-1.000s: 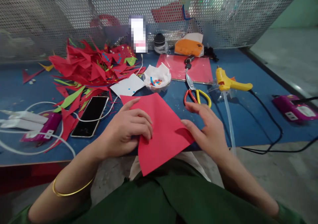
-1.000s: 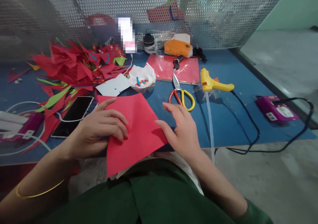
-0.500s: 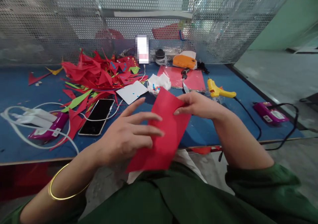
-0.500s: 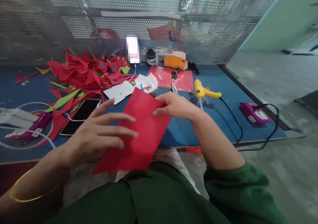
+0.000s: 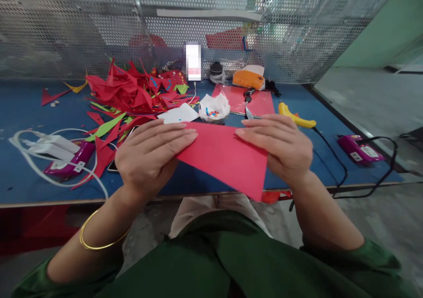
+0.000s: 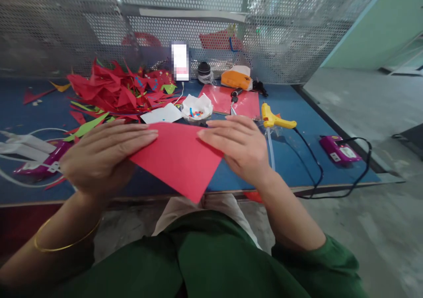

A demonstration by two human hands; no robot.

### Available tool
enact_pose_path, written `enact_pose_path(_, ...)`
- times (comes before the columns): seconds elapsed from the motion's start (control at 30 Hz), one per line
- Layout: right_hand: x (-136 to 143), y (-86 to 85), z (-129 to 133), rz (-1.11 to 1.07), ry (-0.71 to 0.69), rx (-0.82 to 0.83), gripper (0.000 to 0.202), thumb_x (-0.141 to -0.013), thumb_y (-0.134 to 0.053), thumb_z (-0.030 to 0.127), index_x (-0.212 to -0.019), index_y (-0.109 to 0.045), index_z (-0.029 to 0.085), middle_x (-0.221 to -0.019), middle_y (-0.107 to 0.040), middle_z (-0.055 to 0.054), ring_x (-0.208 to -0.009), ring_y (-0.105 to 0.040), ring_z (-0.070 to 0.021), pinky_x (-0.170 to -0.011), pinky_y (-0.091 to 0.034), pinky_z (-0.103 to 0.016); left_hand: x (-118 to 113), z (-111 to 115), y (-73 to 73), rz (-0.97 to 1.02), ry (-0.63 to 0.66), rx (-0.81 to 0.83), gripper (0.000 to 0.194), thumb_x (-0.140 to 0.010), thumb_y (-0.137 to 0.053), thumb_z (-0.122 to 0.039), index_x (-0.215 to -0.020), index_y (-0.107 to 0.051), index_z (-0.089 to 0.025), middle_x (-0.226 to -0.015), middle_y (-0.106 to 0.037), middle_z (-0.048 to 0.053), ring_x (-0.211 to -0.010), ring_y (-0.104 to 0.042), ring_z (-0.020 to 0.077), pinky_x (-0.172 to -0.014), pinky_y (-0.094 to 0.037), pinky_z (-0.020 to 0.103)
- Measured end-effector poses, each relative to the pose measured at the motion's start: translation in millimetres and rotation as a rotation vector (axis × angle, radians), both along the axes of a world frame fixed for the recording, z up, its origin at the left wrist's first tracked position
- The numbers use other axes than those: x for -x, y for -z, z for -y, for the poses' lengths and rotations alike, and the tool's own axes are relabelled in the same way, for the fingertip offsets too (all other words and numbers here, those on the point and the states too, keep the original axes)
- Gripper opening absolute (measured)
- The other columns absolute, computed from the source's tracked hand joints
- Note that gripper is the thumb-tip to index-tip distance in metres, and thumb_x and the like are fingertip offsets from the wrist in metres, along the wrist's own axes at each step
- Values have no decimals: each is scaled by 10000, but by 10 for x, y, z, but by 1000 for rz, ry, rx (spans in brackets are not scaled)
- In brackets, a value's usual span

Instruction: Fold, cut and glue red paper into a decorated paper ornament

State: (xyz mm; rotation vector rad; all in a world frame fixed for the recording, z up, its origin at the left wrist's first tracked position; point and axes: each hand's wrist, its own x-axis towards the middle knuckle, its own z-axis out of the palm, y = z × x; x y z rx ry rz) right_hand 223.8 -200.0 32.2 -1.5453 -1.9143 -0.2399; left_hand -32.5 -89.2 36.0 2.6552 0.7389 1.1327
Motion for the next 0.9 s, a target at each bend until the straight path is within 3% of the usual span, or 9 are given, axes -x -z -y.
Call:
enact_pose_path(0.07,-20,241,66,32,-72,32,405,-966,-429,136,-1137,-732,343,-1206,-746,7,-1233,-641,-202,-1047,-488,-482,46,1,199,-127,26,-9,278,-940,-514,-273,-1064,-748,-358,-1144,-763,-26,-1172,-675,226,-1132,-417,500)
enact_pose_path(0.17,-15,680,170,43,-181,94,431,-972,-394,95,-1216,-697,280,-1267,-717,-26,-1277,-607,-183,-1033,-509,-448,102,-10,617,-256,137,18,330,-956,-458,-212,-1068,-755,-303,-1202,-743,15,-1198,-663,227,-1115,-443,497)
enact_pose_path(0.23,7,909,251,50,-172,170,431,-963,-406,74,-1251,-678,242,-1281,-709,-54,-1268,-616,-199,-1012,-528,-448,137,6,848,-299,217,74,349,-937,-462,-160,-1098,-754,-262,-1175,-753,42,-1165,-683,237,-1067,-501,491)
enact_pose_path(0.3,23,1035,329,34,-127,208,418,-958,-422,60,-1260,-669,212,-1293,-701,-74,-1255,-627,-214,-993,-544,-445,168,38,965,-302,231,115,365,-917,-480,-132,-1149,-742,-233,-1209,-738,68,-1193,-667,247,-1032,-541,469)
enact_pose_path(0.53,-23,1056,415,-106,68,105,232,-974,-543,161,-1119,-718,209,-1108,-775,-80,-1072,-722,-220,-892,-580,-388,94,146,858,-246,268,205,313,-907,-570,-158,-1166,-730,-228,-1162,-759,48,-1150,-691,251,-980,-587,410)
enact_pose_path(0.7,-21,1062,394,-171,88,72,213,-969,-544,132,-1060,-720,210,-1048,-787,-61,-1042,-729,-209,-879,-569,-365,-57,205,857,-25,199,393,101,-905,-665,-218,-906,-764,-240,-898,-792,6,-886,-756,191,-820,-623,312)
enact_pose_path(0.9,-12,1068,385,-190,102,75,194,-970,-551,136,-1055,-706,213,-1031,-786,-55,-1029,-728,-202,-874,-563,-361,-93,221,848,8,166,463,93,-888,-687,-201,-869,-763,-250,-851,-780,-9,-821,-747,175,-727,-612,287)
